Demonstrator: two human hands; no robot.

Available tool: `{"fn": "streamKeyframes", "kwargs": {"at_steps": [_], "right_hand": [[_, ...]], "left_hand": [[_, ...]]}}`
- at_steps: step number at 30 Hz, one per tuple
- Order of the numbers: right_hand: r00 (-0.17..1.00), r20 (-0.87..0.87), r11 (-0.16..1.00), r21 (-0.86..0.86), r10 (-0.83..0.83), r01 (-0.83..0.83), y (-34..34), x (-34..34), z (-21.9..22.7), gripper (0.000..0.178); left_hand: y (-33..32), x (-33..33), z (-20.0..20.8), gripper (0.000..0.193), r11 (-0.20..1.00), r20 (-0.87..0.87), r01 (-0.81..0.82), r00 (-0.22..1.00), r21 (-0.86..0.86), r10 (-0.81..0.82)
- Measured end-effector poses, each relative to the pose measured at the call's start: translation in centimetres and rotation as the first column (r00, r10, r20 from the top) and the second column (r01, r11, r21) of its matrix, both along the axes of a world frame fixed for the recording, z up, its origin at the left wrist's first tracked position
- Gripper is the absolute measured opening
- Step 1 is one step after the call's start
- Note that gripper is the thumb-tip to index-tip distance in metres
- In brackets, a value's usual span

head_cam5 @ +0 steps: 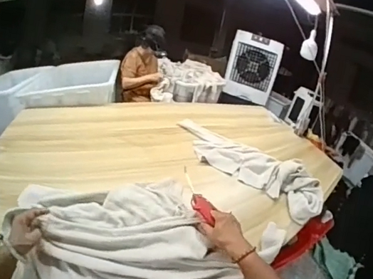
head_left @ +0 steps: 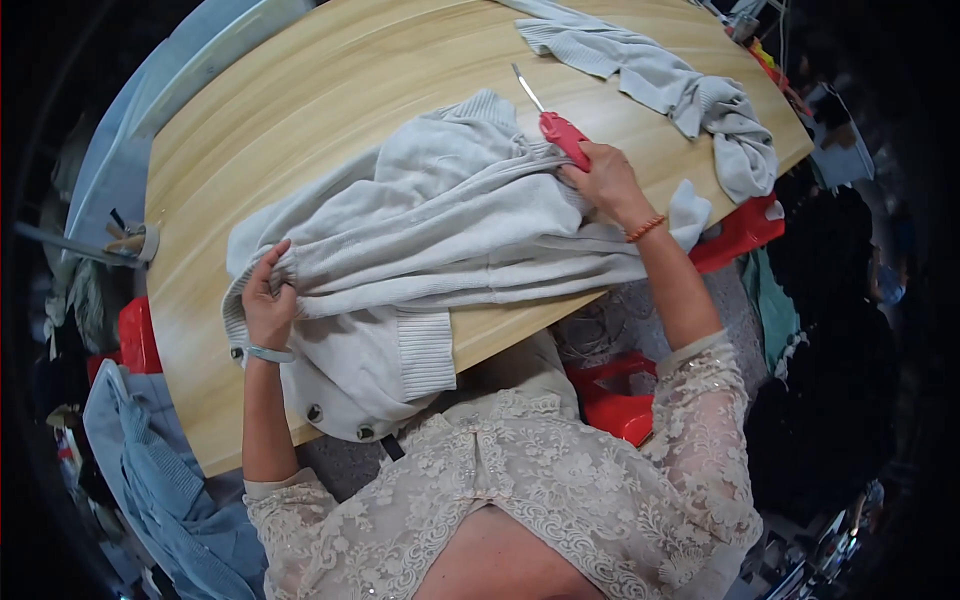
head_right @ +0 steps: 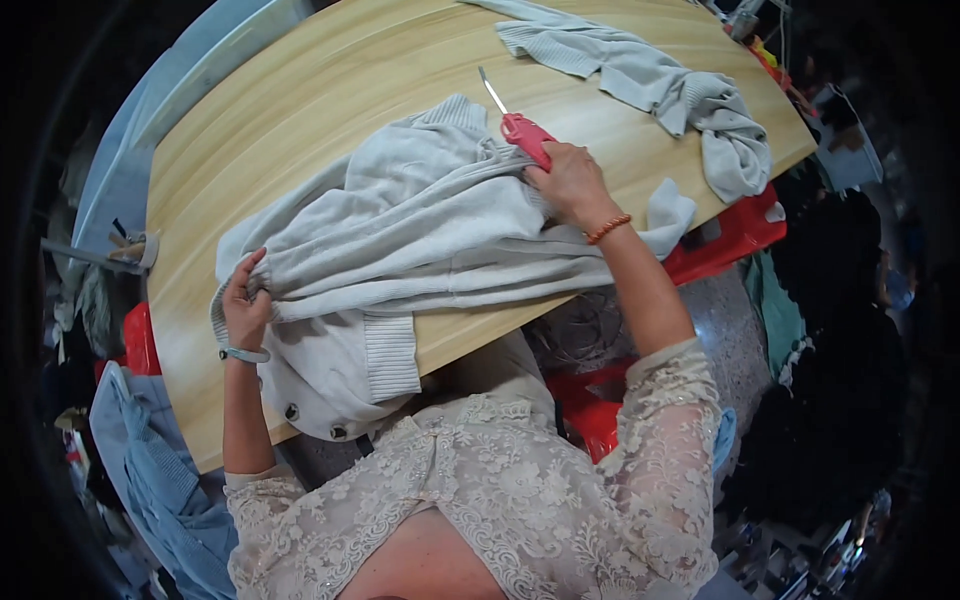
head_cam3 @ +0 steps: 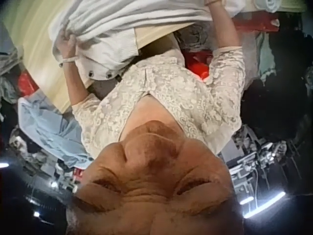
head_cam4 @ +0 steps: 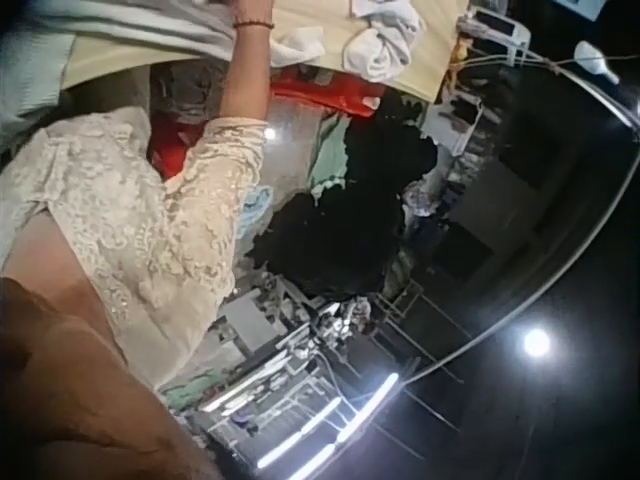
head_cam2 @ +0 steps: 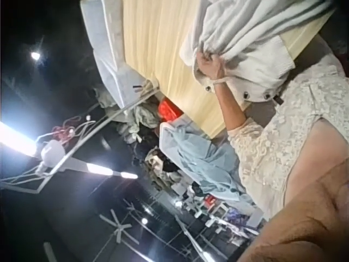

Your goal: Inspecting a white button-up sweater for quality and trimming loose threads using scissors.

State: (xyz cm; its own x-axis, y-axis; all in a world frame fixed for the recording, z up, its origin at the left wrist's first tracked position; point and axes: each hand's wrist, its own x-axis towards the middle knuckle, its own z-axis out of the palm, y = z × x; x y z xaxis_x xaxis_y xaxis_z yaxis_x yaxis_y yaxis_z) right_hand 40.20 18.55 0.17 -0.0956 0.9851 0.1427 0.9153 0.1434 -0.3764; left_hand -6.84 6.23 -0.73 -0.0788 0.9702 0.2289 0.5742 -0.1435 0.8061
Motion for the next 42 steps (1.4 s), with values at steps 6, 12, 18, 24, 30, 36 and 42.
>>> {"fn": "streamKeyframes", "kwargs": {"at_steps": [6, 12, 18, 24, 30, 36, 42], "right_hand": [[0.791, -0.601, 0.901, -0.276, 0.109, -0.334, -0.7, 4.1, 5.3, 0.015], [0.988, 0.087, 0.99, 0.042, 0.128, -0.132, 1.5, 0.8, 3.1, 0.036], [0.917, 0.373, 0.971, 0.231, -0.142, 0.057, 0.2, 1.9, 1.7, 0.026], [0.959, 0.221, 0.963, 0.241, -0.175, 0.12, -4.4, 5.7, 5.1, 0.028], [0.971, 0.232, 0.999, -0.022, 0.052, -0.048, -10.5, 8.1, 7.5, 0.027], [0.948, 0.293, 0.964, -0.262, 0.125, -0.046, -11.6, 6.8, 9.0, 0.024], [0.911, 0.242, 0.907, -0.345, 0.334, -0.241, -9.2, 0.3, 10.9, 0.023]], "left_hand": [[-4.8, -1.8, 3.7, 0.056, 0.98, 0.668, 0.119, 0.744, -0.162, 0.02], [-3.6, 0.4, 0.0, 0.052, 0.971, 0.127, -0.145, 0.977, -0.189, 0.171], [-2.8, 9.5, 1.1, 0.047, 0.973, -0.451, 0.05, 0.891, 0.225, 0.058], [5.1, 23.3, 0.9, 0.05, 0.748, -0.426, 0.603, 0.775, 0.278, -0.466], [11.2, 28.8, -3.2, 0.065, 0.753, -0.612, 0.657, 0.582, -0.035, -0.535], [11.1, 28.6, -5.0, 0.067, 0.756, -0.598, 0.654, 0.621, 0.038, -0.508], [11.3, 28.6, -4.9, 0.071, 0.757, -0.592, 0.653, 0.601, -0.022, -0.536]]}}
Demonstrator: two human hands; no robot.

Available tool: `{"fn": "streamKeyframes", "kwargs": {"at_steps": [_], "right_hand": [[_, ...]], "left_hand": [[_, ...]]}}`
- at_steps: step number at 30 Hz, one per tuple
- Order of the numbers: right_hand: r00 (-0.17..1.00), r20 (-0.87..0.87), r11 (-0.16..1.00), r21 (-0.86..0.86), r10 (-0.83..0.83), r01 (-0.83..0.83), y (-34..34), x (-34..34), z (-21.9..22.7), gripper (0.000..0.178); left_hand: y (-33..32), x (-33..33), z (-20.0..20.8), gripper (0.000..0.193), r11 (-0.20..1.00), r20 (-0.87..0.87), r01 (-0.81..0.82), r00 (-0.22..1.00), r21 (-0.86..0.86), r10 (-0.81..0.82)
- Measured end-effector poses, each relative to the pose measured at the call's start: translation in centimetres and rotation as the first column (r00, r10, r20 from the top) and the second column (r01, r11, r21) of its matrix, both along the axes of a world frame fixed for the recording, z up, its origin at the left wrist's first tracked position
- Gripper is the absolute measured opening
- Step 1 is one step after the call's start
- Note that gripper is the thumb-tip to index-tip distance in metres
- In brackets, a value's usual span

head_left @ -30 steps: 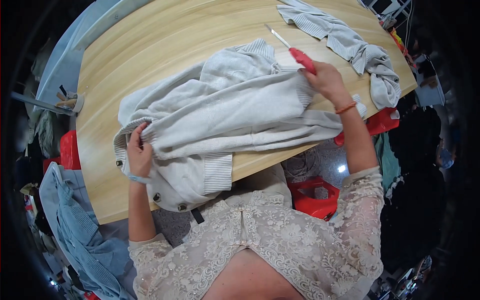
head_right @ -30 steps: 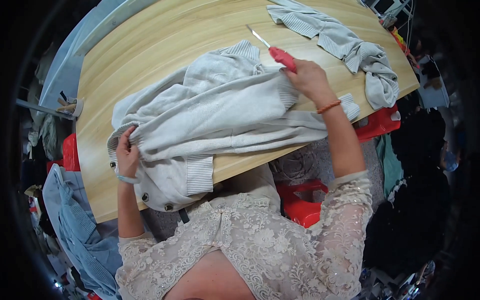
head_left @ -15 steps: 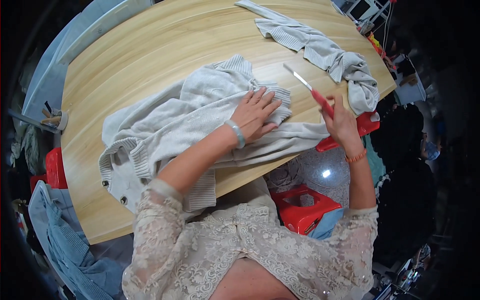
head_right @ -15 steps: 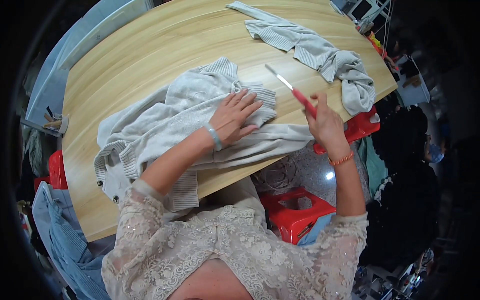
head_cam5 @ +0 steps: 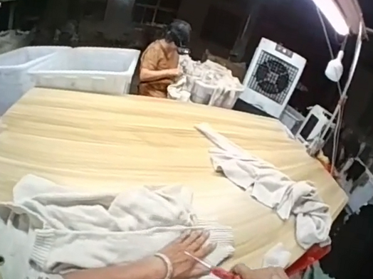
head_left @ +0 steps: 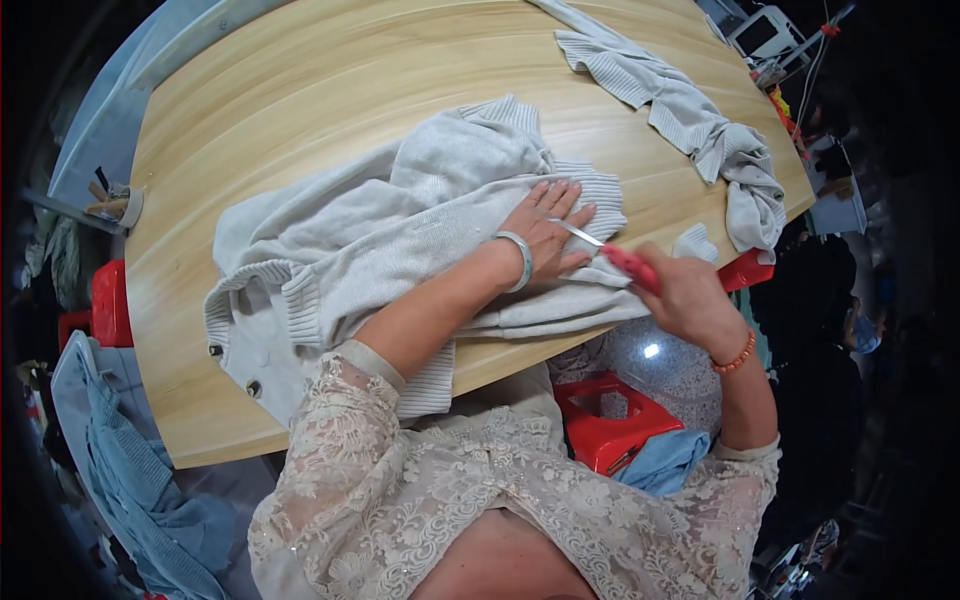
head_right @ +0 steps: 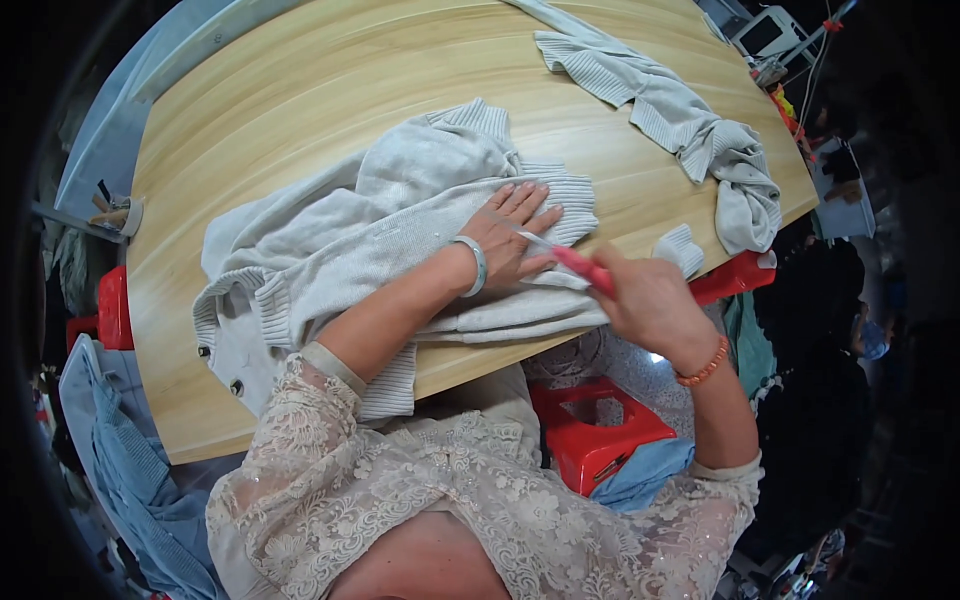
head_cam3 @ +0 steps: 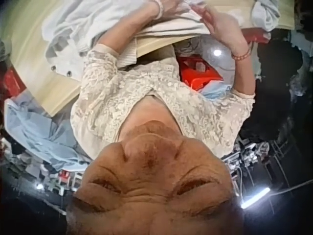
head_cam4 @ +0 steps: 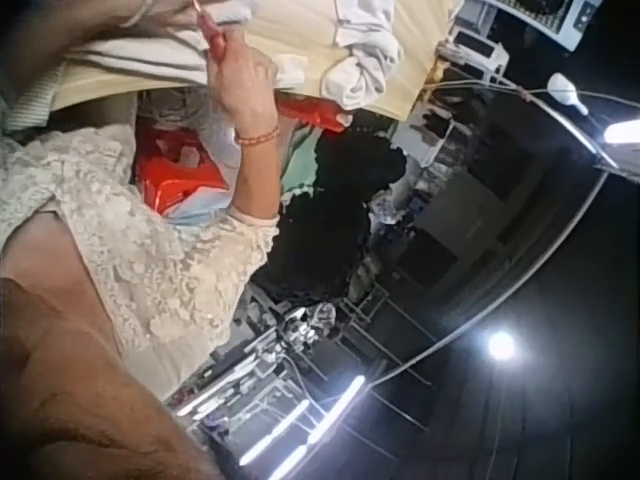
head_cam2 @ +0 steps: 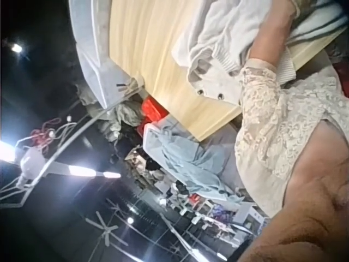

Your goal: Inspecting a white button-up sweater for quality and trimming loose threads using scissors.

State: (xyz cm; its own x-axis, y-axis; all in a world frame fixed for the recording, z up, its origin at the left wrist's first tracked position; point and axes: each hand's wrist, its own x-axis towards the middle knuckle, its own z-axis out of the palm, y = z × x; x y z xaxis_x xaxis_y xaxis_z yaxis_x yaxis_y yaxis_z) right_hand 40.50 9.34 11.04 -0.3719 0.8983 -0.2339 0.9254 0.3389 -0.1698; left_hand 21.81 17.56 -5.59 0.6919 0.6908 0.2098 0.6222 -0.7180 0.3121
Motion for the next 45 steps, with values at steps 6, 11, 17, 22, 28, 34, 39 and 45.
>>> {"fn": "streamKeyframes", "kwargs": {"at_steps": [6, 11, 17, 22, 28, 34, 39, 45], "right_hand": [[0.926, -0.206, 0.946, -0.004, 0.316, -0.324, 1.6, -8.1, -2.1, 0.026], [0.976, -0.086, 0.976, -0.073, 0.199, -0.206, 2.1, -5.7, -1.4, 0.03], [0.948, 0.253, 0.981, 0.045, -0.196, 0.191, 0.3, 2.4, 1.1, 0.028], [0.996, 0.075, 0.999, 0.007, -0.048, 0.047, -0.2, 0.0, 0.9, 0.032], [0.935, -0.137, 0.924, -0.16, 0.327, -0.347, 2.2, -11.2, -1.3, 0.028], [0.799, -0.371, 0.849, -0.051, 0.473, -0.526, 2.1, -14.9, -2.2, 0.026], [0.887, -0.34, 0.946, 0.03, 0.312, -0.322, 1.4, -6.3, -2.8, 0.03], [0.756, -0.111, 0.728, 0.213, -0.645, 0.652, 2.7, 12.1, -4.9, 0.04]], "left_hand": [[1.0, 0.2, -0.5, 0.063, 0.994, -0.075, 0.029, 0.997, -0.106, -0.037], [0.6, 0.0, -0.2, 0.066, 0.996, -0.055, 0.012, 0.998, -0.087, -0.017], [-0.2, -0.1, 0.3, 0.071, 0.998, 0.105, -0.039, 0.994, -0.047, 0.044], [0.3, 0.4, -0.3, 0.073, 0.998, 0.08, -0.033, 0.996, -0.048, 0.037], [1.1, 0.3, -1.2, 0.073, 0.995, 0.039, 0.025, 0.999, -0.096, -0.022], [0.9, 0.4, -1.6, 0.074, 0.999, 0.074, -0.042, 0.996, -0.03, 0.044], [1.4, 0.2, -1.0, 0.074, 1.0, 0.057, 0.008, 0.998, -0.024, -0.007], [0.3, 0.4, 0.0, 0.071, 0.998, 0.104, -0.016, 0.994, 0.053, 0.011]]}}
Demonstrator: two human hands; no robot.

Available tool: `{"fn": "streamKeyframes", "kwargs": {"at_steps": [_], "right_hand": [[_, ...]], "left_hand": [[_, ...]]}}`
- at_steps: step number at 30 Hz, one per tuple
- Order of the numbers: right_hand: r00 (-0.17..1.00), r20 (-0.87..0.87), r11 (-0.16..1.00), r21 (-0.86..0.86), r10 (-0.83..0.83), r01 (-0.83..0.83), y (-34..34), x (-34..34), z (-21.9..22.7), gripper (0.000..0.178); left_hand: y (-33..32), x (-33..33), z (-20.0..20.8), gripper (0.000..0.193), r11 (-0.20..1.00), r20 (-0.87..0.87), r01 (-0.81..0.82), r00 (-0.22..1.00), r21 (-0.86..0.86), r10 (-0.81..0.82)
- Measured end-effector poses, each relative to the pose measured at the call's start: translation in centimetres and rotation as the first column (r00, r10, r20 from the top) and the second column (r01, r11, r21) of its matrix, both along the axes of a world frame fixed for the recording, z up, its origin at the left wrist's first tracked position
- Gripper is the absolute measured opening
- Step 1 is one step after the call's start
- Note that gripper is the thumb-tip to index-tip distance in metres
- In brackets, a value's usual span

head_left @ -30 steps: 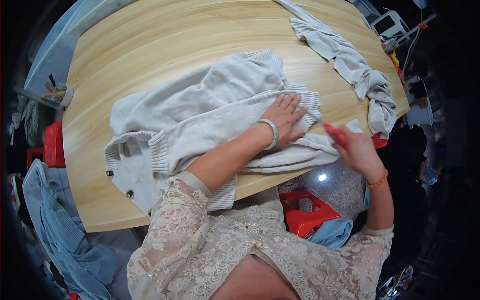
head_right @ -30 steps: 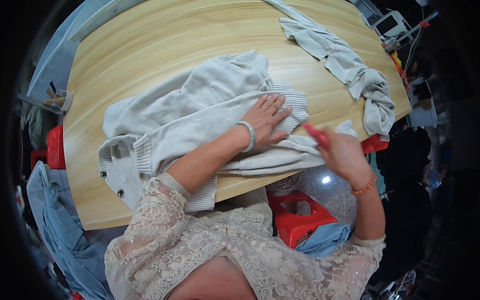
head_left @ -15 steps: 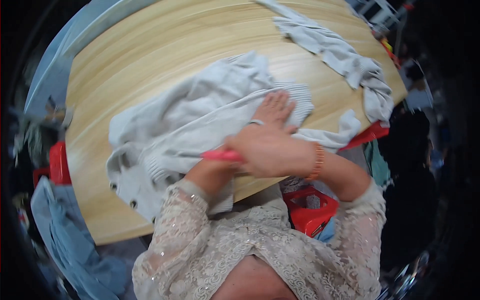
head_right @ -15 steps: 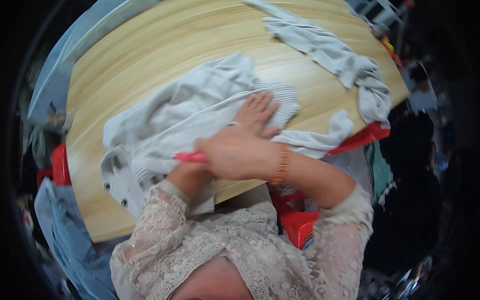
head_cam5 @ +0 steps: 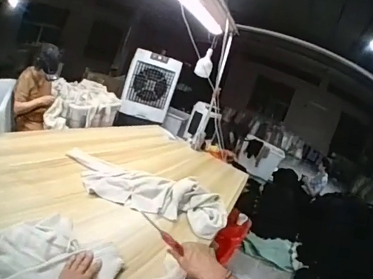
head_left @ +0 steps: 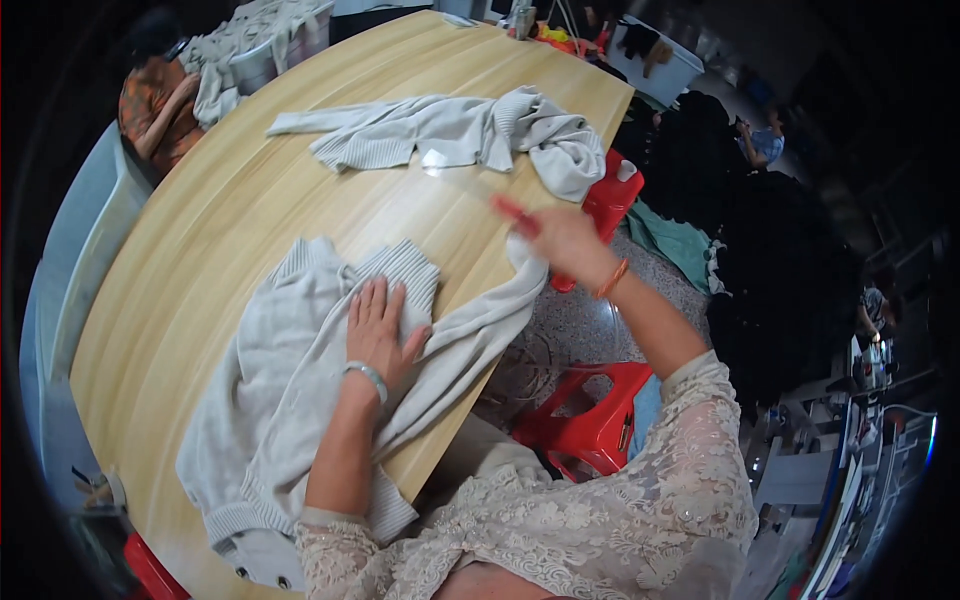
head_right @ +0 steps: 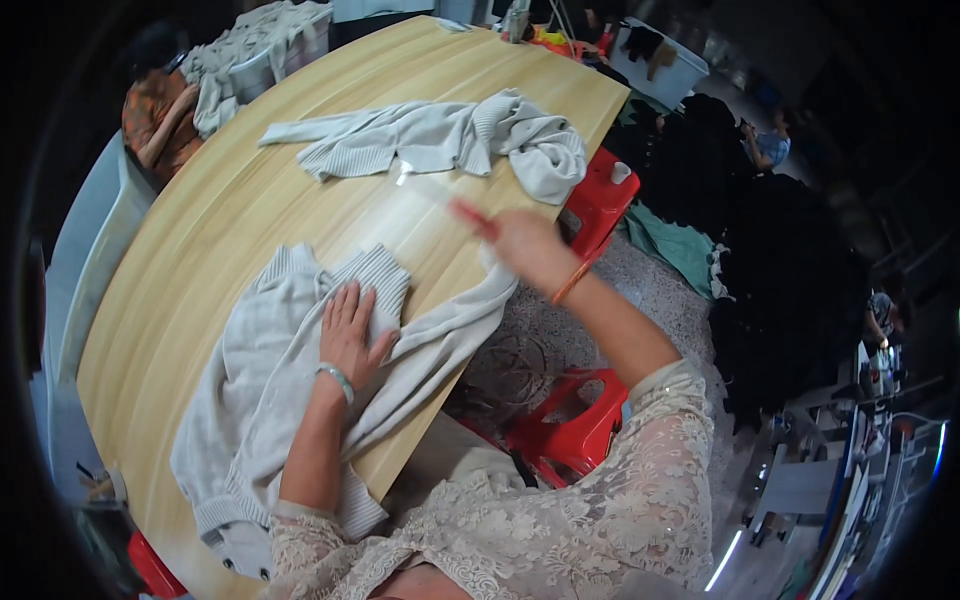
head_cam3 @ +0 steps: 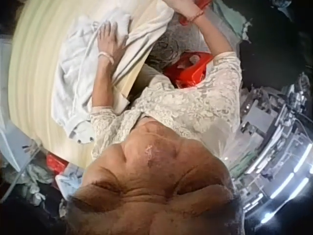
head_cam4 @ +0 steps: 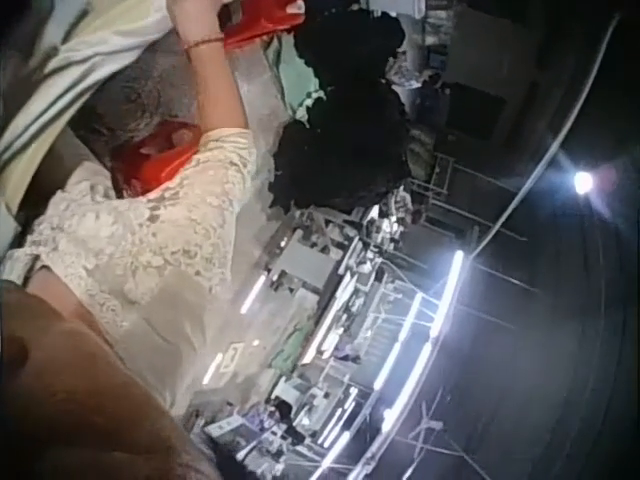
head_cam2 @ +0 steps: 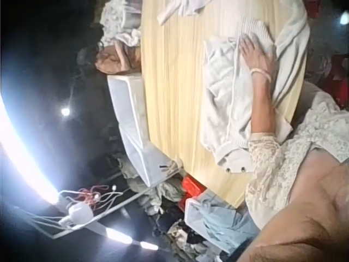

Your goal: Inspecting a white button-up sweater for quality and trimming loose threads using scissors.

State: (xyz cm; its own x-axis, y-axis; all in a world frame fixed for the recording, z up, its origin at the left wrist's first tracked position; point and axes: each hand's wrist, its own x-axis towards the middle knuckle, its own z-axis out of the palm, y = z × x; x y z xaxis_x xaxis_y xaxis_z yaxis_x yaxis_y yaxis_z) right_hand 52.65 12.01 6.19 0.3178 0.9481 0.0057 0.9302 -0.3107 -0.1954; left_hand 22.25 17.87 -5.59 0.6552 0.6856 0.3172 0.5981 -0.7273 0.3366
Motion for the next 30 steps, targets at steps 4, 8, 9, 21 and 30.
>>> {"fn": "streamKeyframes", "kwargs": {"at_steps": [4, 8, 9, 21, 30], "right_hand": [[0.924, -0.032, 0.831, 0.425, -0.381, 0.358, 2.3, 13.5, -0.8, 0.049], [0.845, -0.307, 0.779, 0.339, -0.438, 0.527, 5.3, 18.8, -5.4, 0.071], [0.834, -0.354, 0.769, 0.346, -0.424, 0.538, 5.9, 18.9, -6.8, 0.065], [0.645, -0.248, 0.609, 0.671, 0.723, -0.424, 10.4, -6.8, 5.3, 0.027], [0.71, -0.342, 0.787, 0.326, 0.615, -0.524, 8.2, -9.4, 3.2, 0.029]], "left_hand": [[0.0, 0.3, 0.6, 0.072, 1.0, -0.011, 0.007, 1.0, -0.007, -0.007], [0.2, 0.5, 0.9, 0.073, 1.0, -0.009, 0.007, 1.0, -0.008, -0.007], [0.2, 0.5, 0.9, 0.072, 1.0, 0.002, 0.007, 1.0, -0.013, -0.007], [-0.4, 0.6, 1.1, 0.07, 1.0, -0.028, -0.009, 1.0, 0.015, 0.009], [-1.5, -1.2, 0.4, 0.051, 0.999, 0.191, -0.041, 0.981, -0.023, 0.044]]}}
